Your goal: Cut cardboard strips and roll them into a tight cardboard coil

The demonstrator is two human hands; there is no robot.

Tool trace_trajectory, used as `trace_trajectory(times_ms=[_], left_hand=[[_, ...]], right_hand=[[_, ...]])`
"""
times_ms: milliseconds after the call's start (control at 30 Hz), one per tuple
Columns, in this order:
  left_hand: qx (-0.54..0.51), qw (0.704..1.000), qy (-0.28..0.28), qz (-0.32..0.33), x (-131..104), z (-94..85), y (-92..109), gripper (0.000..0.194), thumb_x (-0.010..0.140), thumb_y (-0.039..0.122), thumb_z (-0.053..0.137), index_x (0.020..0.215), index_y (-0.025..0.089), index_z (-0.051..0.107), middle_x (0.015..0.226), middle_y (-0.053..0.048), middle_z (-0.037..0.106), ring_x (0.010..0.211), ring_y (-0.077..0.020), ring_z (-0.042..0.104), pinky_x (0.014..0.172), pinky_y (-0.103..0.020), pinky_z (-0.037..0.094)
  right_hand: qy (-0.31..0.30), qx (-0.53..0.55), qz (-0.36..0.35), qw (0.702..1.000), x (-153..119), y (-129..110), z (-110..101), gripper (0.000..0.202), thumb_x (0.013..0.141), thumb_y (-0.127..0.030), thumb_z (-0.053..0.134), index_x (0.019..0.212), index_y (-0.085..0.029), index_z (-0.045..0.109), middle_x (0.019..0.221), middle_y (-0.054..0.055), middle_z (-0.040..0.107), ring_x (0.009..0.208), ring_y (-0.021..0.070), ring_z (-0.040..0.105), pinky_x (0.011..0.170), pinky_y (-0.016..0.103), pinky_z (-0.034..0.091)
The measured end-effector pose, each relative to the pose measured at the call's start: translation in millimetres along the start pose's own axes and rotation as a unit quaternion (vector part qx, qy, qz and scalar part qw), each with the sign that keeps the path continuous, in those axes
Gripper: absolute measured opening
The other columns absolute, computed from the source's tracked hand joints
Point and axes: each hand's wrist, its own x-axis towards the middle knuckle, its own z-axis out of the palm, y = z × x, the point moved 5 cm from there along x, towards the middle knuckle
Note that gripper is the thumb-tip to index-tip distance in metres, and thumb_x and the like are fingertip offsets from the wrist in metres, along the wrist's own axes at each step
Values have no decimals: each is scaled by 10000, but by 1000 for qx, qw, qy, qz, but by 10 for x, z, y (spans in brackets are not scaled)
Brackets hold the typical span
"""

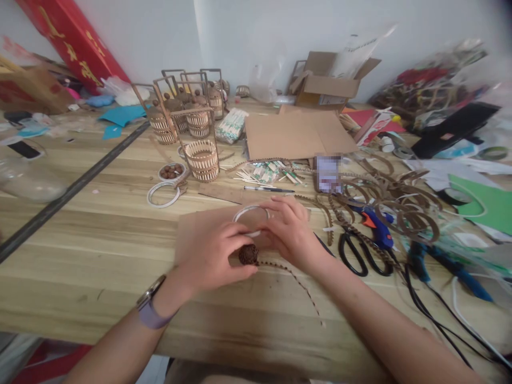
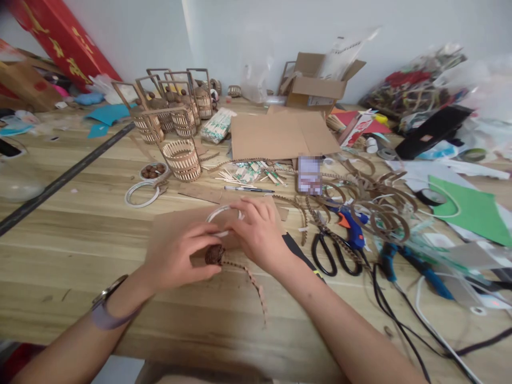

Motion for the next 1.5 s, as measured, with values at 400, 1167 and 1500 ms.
trace_trajectory(times_ms=[400, 1167, 1500], left_hand=[[29, 996, 3, 83, -19, 124, 142, 331, 825, 348, 731, 1052, 109, 701, 1080, -141, 663, 1012, -253, 622, 928, -393, 538], [116, 992, 7, 54, -24, 206, 180, 290, 786, 262, 763, 1019, 108, 686, 1072, -149, 668, 1019, -287, 605, 894, -447, 557], [112, 993, -10, 38, 0, 225, 195, 287, 761, 260, 787, 997, 130, 689, 1054, -128, 677, 1009, -288, 613, 895, -440, 558]], right_hand=[[83, -35, 27, 996, -267, -35, -229, 191, 944, -286, 614, 1131, -249, 599, 1014, 65, 706, 1038, 247, 620, 974, 445, 366], [38, 4, 191, 981, -312, 165, -220, 146, 868, -254, 612, 978, -269, 708, 929, 39, 697, 896, 241, 617, 817, 408, 365], [98, -154, 40, 982, -258, -98, -349, 100, 905, -211, 618, 944, -280, 678, 886, 26, 676, 859, 214, 556, 829, 414, 318]])
